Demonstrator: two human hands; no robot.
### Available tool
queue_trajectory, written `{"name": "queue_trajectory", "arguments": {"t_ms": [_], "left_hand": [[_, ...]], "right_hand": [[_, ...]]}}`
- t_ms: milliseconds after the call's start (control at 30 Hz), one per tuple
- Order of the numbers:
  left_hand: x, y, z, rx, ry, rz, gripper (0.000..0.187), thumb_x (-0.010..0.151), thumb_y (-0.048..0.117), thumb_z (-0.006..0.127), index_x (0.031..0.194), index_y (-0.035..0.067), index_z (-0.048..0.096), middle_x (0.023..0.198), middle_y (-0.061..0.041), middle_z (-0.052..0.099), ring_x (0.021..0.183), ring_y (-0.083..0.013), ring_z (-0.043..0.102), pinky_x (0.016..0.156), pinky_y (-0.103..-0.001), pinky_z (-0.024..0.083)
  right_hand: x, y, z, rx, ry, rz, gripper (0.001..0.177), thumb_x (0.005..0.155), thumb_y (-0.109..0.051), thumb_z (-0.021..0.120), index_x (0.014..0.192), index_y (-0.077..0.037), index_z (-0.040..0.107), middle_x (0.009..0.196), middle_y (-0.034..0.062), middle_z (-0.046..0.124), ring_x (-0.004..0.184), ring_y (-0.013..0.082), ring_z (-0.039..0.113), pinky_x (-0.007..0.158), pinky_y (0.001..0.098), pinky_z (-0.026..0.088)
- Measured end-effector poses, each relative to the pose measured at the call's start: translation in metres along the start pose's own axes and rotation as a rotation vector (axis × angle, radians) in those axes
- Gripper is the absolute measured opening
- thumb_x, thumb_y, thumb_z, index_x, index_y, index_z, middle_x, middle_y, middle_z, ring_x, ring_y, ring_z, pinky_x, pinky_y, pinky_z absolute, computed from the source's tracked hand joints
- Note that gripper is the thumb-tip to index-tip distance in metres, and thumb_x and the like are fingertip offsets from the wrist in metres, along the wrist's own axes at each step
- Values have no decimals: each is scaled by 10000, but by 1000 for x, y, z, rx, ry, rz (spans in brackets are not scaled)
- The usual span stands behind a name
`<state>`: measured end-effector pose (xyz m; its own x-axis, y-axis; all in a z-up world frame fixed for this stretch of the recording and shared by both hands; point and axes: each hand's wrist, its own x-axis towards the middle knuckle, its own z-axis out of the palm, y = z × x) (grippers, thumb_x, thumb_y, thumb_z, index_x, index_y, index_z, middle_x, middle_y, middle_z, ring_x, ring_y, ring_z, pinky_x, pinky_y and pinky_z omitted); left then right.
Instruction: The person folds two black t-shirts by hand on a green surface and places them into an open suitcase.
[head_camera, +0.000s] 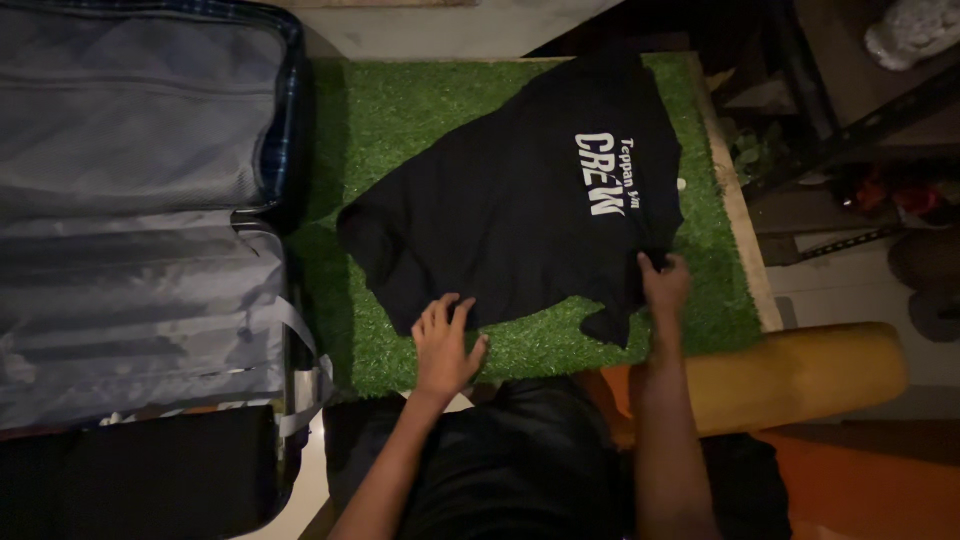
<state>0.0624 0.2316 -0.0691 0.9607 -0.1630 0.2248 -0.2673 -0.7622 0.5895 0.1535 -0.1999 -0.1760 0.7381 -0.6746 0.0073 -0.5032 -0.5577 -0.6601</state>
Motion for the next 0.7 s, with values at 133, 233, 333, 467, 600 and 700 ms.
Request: {"name": "queue_trajectory", "arguments": {"t_ms": [133, 233, 333, 467, 600, 700], "left_hand": [[-3, -12, 8, 18, 28, -12, 550, 818, 225, 745, 1340, 120, 609, 1429, -161, 516, 1357, -356, 450, 1093, -554, 298], [-5, -13, 21, 185, 75, 9, 498, 888, 258, 671, 1371, 158, 609, 1541, -134, 471, 1458, -298, 400, 1160, -587, 260], [-5, -13, 24, 276, 101, 27, 537, 905, 302, 628, 1426, 179, 583, 1614, -141, 391, 1518, -307, 306, 1194, -633, 185], [-1, -16, 28, 274, 69, 11, 561, 915, 312, 606, 1463, 203, 556, 1629, -133, 358, 1527, -307, 276, 1195, -653, 157], [-4, -16, 25, 271, 69, 34, 570, 922, 309, 603, 1477, 187, 552, 1631, -138, 358, 1522, -312, 276, 1195, -656, 161], [-3, -12, 21, 248, 1, 1, 550, 914, 312, 609, 1446, 182, 558, 1629, -146, 348, 1514, -316, 274, 1169, -671, 149]], "right_hand": [[-70, -87, -48, -425, 314, -640, 785, 760, -458, 893, 1280, 90, 682, 1085, 274, 729, 1047, 475, 657, 855, 590, 507], [-155, -204, -107, 527, -260, -468, 373, 1013, -309, 659, 1251, -24, 690, 1140, 131, 744, 1061, 254, 721, 929, 390, 592], [-260, -275, -201, 898, -551, -674, 362, 1115, -344, 553, 1292, -65, 700, 1212, 133, 772, 1130, 251, 761, 1051, 422, 613], [-293, -296, -212, 951, -726, -964, 353, 1093, -317, 563, 1320, -71, 678, 1256, 133, 745, 1177, 253, 730, 1076, 429, 588], [-312, -300, -202, 900, -723, -1009, 358, 1072, -289, 572, 1348, -77, 655, 1300, 133, 718, 1223, 255, 700, 1100, 437, 562], [-319, -309, -192, 853, -695, -1045, 370, 1055, -269, 579, 1369, -82, 638, 1333, 133, 698, 1258, 256, 677, 1119, 442, 543]]}}
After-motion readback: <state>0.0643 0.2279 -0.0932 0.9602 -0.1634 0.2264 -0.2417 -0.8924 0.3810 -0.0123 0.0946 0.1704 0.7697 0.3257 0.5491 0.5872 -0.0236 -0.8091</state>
